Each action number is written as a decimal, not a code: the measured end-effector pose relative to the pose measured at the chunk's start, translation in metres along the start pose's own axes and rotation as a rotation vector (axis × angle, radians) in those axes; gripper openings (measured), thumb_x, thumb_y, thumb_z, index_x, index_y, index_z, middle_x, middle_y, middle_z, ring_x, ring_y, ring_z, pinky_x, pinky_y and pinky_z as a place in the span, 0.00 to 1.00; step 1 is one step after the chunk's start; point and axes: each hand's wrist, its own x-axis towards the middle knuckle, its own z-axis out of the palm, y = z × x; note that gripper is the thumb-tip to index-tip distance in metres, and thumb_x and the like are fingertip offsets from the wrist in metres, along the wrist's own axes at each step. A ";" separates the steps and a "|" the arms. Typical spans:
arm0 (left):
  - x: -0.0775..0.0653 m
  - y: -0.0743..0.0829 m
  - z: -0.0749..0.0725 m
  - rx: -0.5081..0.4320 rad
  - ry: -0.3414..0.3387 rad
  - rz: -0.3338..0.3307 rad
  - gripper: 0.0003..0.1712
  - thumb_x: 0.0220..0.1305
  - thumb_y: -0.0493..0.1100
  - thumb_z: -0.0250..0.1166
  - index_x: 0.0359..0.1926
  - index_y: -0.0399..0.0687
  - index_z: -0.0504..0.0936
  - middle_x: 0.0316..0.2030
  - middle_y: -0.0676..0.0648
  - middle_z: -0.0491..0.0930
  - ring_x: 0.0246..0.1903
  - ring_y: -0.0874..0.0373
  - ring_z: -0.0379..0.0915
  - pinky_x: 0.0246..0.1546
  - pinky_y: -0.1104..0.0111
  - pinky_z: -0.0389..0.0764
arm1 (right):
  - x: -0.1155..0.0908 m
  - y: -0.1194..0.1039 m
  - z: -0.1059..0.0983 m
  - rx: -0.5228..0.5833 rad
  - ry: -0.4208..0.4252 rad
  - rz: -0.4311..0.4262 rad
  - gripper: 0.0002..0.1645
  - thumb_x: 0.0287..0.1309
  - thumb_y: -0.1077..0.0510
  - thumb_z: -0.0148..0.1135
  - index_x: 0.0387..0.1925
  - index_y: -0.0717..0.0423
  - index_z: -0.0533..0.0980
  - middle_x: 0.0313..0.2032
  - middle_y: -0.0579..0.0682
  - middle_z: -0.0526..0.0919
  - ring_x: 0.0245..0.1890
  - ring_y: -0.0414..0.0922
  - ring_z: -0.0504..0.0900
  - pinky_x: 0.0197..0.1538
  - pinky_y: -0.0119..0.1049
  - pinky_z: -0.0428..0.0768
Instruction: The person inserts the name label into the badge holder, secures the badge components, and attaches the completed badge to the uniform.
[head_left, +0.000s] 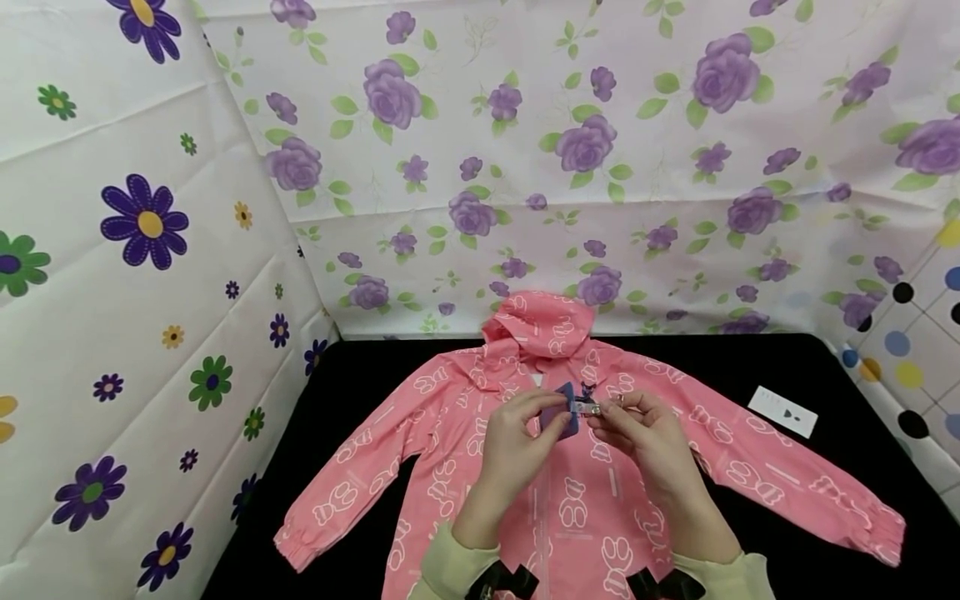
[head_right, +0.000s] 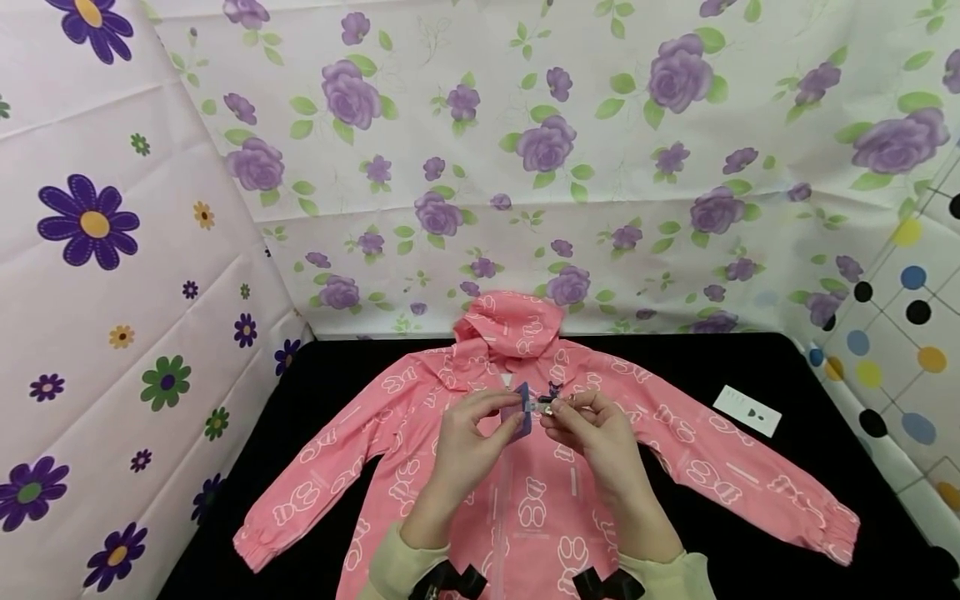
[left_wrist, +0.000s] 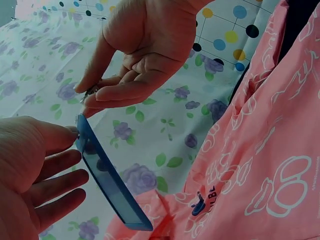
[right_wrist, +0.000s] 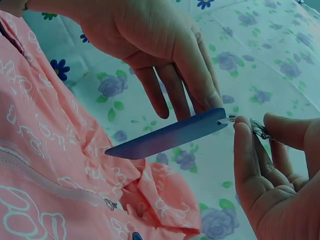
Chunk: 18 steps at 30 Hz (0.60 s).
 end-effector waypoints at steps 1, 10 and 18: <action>0.000 0.000 0.000 0.005 0.002 0.003 0.10 0.63 0.37 0.79 0.46 0.43 0.93 0.49 0.48 0.90 0.53 0.55 0.87 0.57 0.62 0.85 | 0.000 0.000 0.000 -0.001 -0.003 0.000 0.03 0.77 0.68 0.60 0.46 0.64 0.75 0.39 0.53 0.92 0.39 0.42 0.92 0.48 0.38 0.89; 0.001 0.000 0.001 0.011 0.013 0.032 0.11 0.63 0.38 0.80 0.46 0.42 0.93 0.48 0.48 0.90 0.52 0.56 0.87 0.55 0.64 0.86 | -0.002 0.000 0.005 -0.020 0.000 0.003 0.07 0.76 0.66 0.62 0.44 0.69 0.74 0.37 0.53 0.91 0.40 0.42 0.92 0.47 0.37 0.89; 0.002 0.001 0.000 0.013 0.014 0.078 0.10 0.64 0.38 0.80 0.46 0.41 0.93 0.46 0.49 0.90 0.50 0.57 0.87 0.54 0.67 0.85 | -0.004 -0.003 0.010 -0.036 0.022 0.038 0.03 0.76 0.66 0.62 0.44 0.62 0.75 0.39 0.56 0.90 0.41 0.43 0.92 0.48 0.37 0.89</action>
